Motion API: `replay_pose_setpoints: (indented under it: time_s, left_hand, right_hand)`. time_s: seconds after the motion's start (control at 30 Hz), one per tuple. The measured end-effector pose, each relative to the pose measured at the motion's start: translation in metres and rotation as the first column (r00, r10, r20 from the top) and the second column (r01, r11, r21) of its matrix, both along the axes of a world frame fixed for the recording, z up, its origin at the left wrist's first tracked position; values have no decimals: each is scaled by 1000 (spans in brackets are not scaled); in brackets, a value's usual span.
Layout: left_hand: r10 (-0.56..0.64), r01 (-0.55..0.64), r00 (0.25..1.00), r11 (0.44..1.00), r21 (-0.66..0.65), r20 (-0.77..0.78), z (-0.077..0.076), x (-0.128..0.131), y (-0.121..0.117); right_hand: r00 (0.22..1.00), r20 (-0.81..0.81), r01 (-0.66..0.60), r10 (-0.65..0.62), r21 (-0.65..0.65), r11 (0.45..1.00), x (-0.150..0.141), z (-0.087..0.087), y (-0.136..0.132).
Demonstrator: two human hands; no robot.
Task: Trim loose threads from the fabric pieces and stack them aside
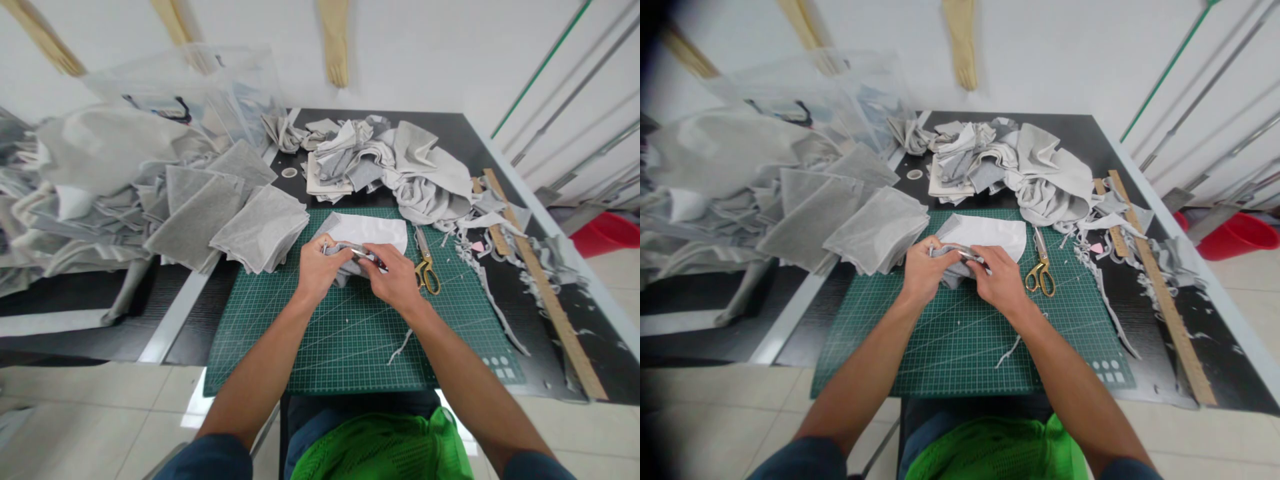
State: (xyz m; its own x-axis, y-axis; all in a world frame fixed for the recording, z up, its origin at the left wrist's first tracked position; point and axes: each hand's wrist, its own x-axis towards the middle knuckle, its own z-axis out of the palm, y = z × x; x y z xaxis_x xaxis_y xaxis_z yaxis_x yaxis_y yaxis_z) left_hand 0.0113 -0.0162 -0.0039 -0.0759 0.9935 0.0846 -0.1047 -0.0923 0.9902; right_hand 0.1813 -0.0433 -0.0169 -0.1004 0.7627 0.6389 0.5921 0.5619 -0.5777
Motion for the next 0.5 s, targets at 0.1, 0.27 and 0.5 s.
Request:
replay_pose_setpoints:
  time_s: [0.1,0.27,0.5]
  left_hand:
    - [6,-6,1000,1000,-16,-1,2,1,-1]
    - [5,-5,1000,1000,-14,4,7,2,-3]
    - [-24,24,1000,1000,-7,19,6,1,-3]
  right_hand:
    - [1000,-10,19,-19,2,1000,0,1,0]
    - [1000,-5,25,-25,-3,1000,1,1,0]
    - [1000,-26,8,-9,-24,1000,1,1,0]
